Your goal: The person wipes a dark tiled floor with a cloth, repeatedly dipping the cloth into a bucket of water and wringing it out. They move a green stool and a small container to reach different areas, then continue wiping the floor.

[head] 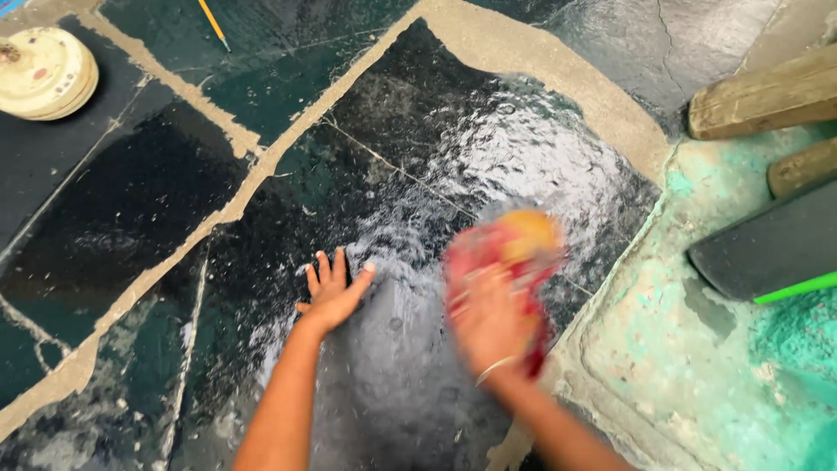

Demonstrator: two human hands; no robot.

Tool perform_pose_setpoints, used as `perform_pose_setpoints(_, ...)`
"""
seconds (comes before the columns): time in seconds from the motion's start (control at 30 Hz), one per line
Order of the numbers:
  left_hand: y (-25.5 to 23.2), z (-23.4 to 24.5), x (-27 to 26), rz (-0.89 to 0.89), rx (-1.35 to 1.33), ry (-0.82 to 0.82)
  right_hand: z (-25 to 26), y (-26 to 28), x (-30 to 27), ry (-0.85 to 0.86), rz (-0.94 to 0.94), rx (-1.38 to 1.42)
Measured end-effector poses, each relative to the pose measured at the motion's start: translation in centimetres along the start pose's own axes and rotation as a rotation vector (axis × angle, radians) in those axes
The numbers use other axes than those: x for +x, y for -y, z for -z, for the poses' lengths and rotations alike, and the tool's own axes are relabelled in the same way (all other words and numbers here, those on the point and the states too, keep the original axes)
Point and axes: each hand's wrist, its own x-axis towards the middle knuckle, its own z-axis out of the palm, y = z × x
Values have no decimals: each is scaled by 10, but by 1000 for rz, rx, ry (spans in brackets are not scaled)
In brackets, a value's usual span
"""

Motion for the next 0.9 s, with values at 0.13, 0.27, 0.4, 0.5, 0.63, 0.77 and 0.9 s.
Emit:
perform_pose_setpoints(0.13,30,16,-20,2,-113,-140,14,137,-89,156,267,265)
perform_pose_setpoints(0.27,55,25,-35,67,23,-212,28,210,-122,304,949,416)
perform_pose_setpoints(0.4,80,28,-40,104,66,-251,36,210,-66,414,861,329)
perform_pose_setpoints(0.5,89,30,-39,127,86,-271,38,179,21,382,773,48)
perform_pose_setpoints(0.63,88,28,-47,128,172,-250,38,95,108,266,437,-291)
perform_pose_setpoints(0.77,74,30,-57,245,441,-95,15,-28,161,268,141,-350)
perform_pose_setpoints(0.9,65,30,-64,330,470,11,-20,-171,156,99,-220,-239)
